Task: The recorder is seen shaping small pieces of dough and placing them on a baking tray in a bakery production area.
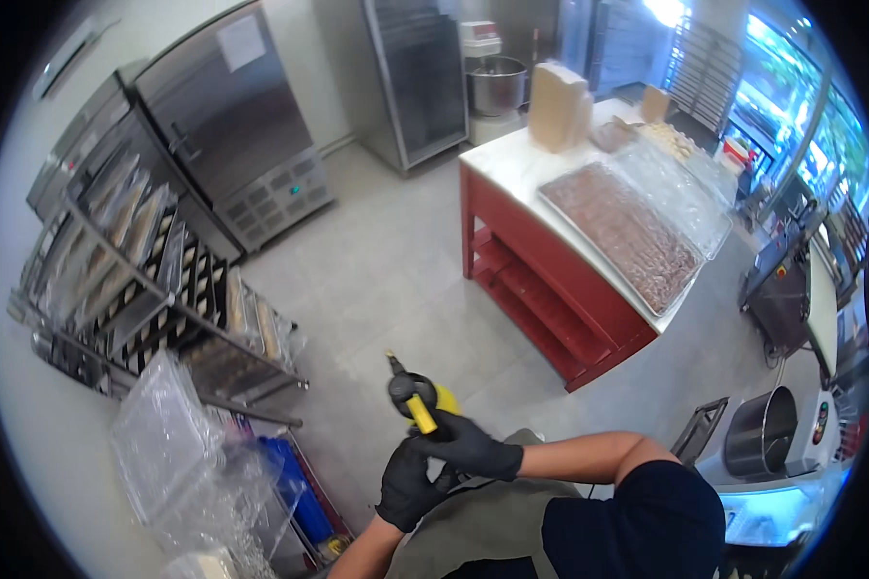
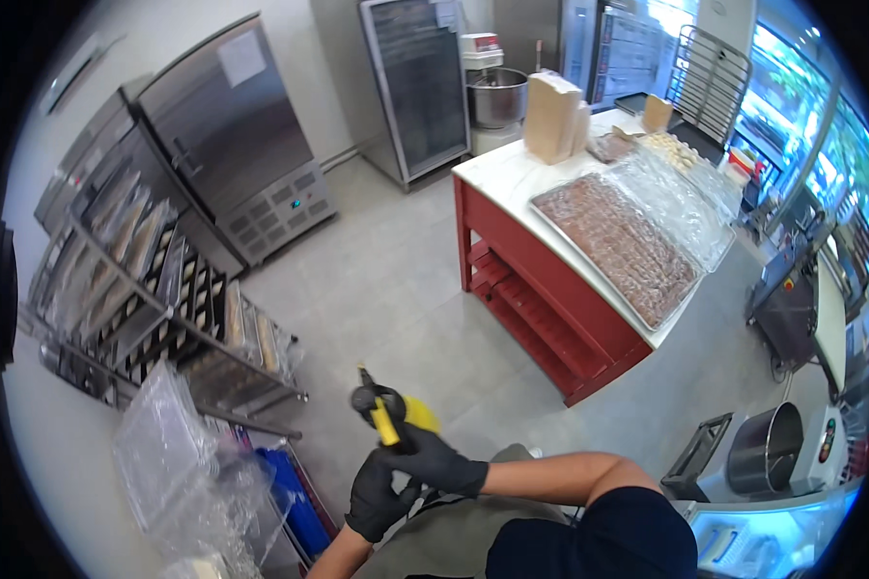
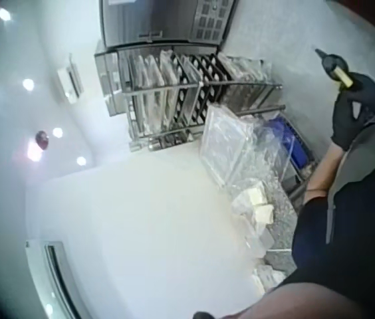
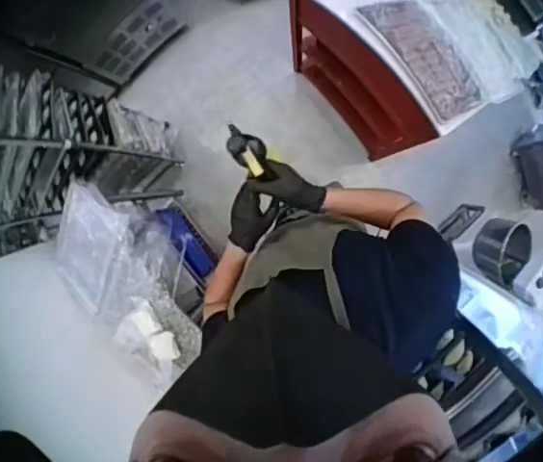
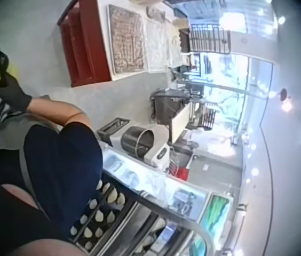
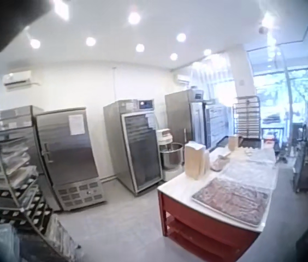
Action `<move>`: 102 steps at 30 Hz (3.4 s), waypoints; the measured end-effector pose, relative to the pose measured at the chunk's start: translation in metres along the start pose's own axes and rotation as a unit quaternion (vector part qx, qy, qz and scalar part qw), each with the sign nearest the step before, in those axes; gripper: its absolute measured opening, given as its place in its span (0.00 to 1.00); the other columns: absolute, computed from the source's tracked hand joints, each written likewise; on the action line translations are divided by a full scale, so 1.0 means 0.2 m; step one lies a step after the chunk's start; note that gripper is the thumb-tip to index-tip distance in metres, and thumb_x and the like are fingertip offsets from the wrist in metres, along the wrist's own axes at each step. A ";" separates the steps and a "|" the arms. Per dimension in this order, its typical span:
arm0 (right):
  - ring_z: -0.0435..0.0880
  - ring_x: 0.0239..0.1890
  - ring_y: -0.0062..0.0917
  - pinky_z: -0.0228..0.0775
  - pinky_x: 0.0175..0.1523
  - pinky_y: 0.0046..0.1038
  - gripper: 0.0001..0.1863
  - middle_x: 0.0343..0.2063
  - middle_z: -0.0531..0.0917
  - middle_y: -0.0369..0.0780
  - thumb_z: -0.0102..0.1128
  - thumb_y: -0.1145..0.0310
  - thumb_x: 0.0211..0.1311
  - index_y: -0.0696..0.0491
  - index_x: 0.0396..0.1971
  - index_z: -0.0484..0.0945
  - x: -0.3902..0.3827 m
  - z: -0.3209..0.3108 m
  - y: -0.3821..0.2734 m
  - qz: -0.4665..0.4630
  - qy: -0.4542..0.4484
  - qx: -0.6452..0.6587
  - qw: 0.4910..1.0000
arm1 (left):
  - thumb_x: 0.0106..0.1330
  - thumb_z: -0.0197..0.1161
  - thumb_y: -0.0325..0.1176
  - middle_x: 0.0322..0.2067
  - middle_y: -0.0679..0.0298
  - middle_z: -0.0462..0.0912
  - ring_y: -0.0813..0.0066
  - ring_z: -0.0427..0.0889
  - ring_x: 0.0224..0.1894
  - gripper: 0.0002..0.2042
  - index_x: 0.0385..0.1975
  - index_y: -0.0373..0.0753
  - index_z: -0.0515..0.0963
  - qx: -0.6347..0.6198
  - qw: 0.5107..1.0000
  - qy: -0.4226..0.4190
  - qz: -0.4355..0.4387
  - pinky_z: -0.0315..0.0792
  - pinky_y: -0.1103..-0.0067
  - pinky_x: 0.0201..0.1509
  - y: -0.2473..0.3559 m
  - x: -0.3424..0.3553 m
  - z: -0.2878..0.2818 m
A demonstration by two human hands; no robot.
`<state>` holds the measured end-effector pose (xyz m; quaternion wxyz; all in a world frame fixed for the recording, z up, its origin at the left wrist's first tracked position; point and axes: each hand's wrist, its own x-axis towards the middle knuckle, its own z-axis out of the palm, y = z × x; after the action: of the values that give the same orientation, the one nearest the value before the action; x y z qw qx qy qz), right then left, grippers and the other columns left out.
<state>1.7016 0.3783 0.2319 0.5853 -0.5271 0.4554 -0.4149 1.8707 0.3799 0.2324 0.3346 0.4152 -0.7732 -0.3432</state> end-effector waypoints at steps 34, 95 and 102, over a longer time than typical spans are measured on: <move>0.69 0.18 0.32 0.63 0.28 0.27 0.13 0.17 0.80 0.39 0.74 0.64 0.51 0.57 0.27 0.82 -2.21 -2.65 0.22 0.014 0.652 -0.111 0.750 | 0.52 0.69 0.33 0.34 0.58 0.84 0.59 0.81 0.35 0.17 0.42 0.34 0.82 -0.201 0.690 -0.540 0.437 0.74 0.70 0.43 1.83 1.85 3.26; 0.78 0.25 0.21 0.62 0.28 0.19 0.27 0.28 0.83 0.40 0.46 0.50 0.73 0.61 0.48 0.78 -1.54 -9.29 -0.45 0.106 0.152 0.064 0.981 | 0.67 0.49 0.31 0.57 0.55 0.74 0.66 0.78 0.46 0.23 0.63 0.34 0.64 -0.303 0.874 0.377 -0.047 0.72 0.71 0.54 2.88 3.88 6.84; 0.61 0.09 0.19 0.47 0.15 0.23 0.15 0.13 0.71 0.34 0.52 0.56 0.61 0.48 0.19 0.73 -0.44 -9.27 -0.52 0.247 0.164 -0.246 0.923 | 0.66 0.48 0.27 0.53 0.59 0.77 0.70 0.77 0.41 0.19 0.58 0.36 0.70 -0.241 0.834 0.459 -0.188 0.71 0.75 0.51 2.67 3.75 6.55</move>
<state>-0.1188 0.0089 0.2894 0.4383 -0.4500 0.7482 -0.2133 0.2758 0.2822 0.1300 0.6696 0.5690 -0.3303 -0.3447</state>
